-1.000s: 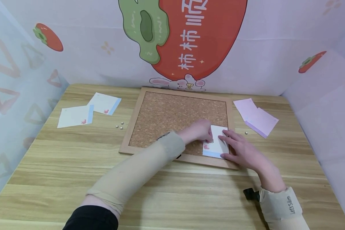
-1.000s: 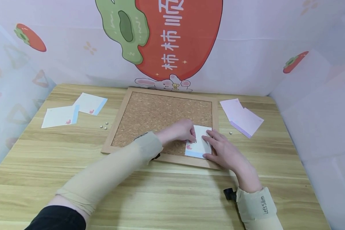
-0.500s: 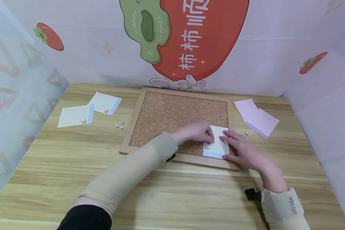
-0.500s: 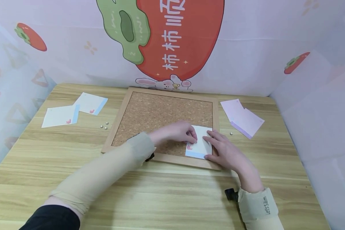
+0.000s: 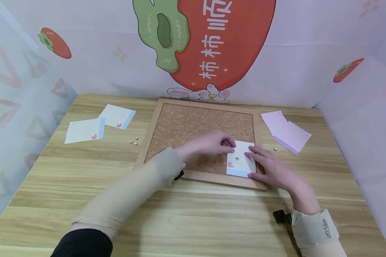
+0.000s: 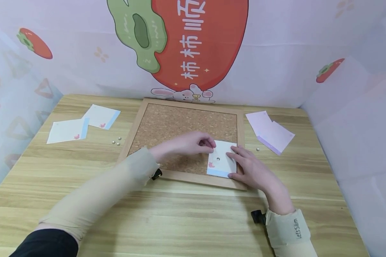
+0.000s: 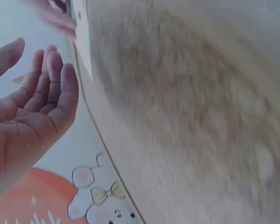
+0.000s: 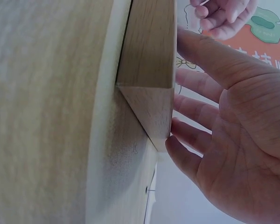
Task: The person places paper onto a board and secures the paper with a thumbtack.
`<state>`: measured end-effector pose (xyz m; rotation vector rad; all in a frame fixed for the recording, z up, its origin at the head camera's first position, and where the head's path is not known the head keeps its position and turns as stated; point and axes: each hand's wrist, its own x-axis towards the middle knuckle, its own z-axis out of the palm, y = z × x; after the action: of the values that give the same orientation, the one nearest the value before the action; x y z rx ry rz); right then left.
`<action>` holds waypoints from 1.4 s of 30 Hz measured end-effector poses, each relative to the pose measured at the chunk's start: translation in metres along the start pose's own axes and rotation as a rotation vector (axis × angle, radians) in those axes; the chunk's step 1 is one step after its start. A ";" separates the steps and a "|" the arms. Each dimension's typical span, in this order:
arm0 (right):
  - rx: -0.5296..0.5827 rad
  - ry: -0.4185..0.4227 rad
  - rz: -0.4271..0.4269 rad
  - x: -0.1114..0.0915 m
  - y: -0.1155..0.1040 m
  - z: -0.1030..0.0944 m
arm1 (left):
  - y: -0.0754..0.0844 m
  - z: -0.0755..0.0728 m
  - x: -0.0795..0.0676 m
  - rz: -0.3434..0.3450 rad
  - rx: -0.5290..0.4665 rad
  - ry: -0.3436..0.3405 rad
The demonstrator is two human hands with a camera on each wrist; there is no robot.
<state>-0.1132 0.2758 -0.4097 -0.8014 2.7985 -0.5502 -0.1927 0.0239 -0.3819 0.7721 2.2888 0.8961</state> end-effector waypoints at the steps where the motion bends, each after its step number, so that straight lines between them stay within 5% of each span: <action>1: -0.001 -0.001 0.000 0.000 0.000 0.000 | -0.001 -0.003 -0.003 -0.007 -0.009 0.009; 10: 0.001 0.000 -0.009 0.001 0.000 0.000 | -0.022 -0.030 -0.027 -0.030 -0.067 0.150; 19: 0.005 -0.015 0.002 0.000 -0.001 -0.001 | -0.045 -0.036 -0.058 -0.037 -0.046 0.275; 28: 0.008 -0.009 0.000 -0.001 -0.001 -0.001 | -0.077 -0.054 -0.095 -0.021 0.073 0.415; 36: 0.009 -0.001 -0.004 -0.001 -0.001 -0.001 | -0.113 -0.075 -0.128 -0.117 0.117 0.527; 42: 0.004 -0.007 -0.005 -0.001 0.000 -0.001 | -0.139 -0.091 -0.158 -0.258 0.169 0.594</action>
<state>-0.1122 0.2766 -0.4083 -0.8078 2.7887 -0.5522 -0.1884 -0.2052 -0.3822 0.2756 2.9267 0.9021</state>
